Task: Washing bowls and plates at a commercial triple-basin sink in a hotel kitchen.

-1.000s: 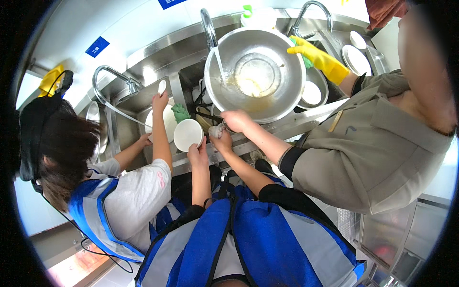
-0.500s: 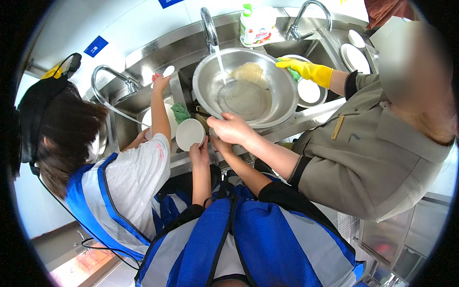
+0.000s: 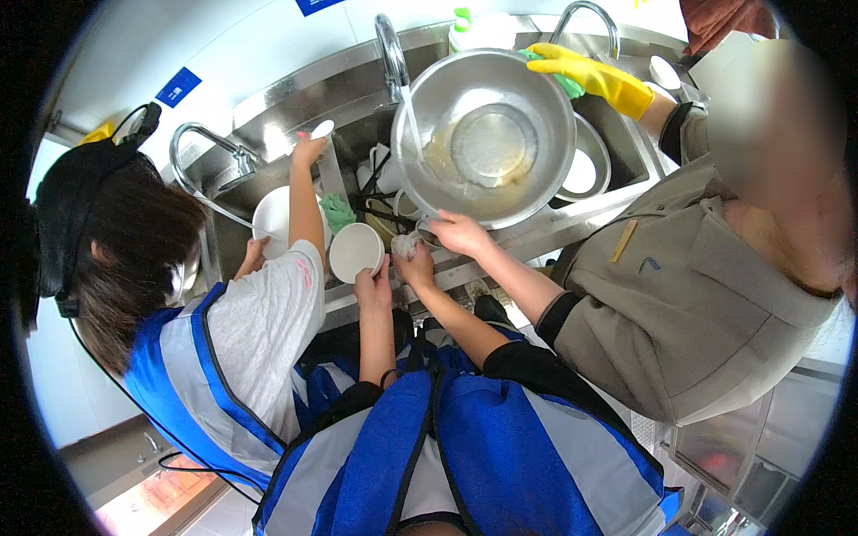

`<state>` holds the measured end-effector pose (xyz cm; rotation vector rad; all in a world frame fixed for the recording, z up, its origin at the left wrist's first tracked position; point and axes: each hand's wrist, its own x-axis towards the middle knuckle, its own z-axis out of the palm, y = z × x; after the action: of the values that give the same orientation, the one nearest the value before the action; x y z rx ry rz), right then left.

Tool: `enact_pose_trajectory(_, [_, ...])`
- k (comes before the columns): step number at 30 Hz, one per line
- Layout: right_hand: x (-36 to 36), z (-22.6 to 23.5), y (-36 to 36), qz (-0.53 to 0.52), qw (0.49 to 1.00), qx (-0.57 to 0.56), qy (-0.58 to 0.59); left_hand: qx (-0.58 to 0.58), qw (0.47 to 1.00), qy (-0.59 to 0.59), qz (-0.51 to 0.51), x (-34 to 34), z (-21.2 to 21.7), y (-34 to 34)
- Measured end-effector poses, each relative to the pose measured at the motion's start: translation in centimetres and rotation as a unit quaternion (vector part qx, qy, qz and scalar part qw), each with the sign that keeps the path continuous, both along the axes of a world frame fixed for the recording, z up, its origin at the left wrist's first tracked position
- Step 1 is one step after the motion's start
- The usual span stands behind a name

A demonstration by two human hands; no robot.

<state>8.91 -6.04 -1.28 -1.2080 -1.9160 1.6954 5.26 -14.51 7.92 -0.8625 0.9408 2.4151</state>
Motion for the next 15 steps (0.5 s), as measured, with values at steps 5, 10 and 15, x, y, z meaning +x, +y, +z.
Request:
enact_pose_trajectory(5, [0.4,-0.4,-1.0,-0.037,0.999,0.032,0.0,0.003,1.0,-0.002,0.001,-0.2,-0.2,0.0])
enact_pose_trajectory(10, [0.3,1.4,-1.0,-0.035,0.999,0.018,-0.01,-0.001,0.999,0.035,0.001,-0.1,-0.4,0.1])
enact_pose_trajectory(15, [0.2,1.7,-1.3,-0.05,0.998,0.045,0.005,-0.002,1.0,0.028,0.004,-0.1,-0.5,0.3])
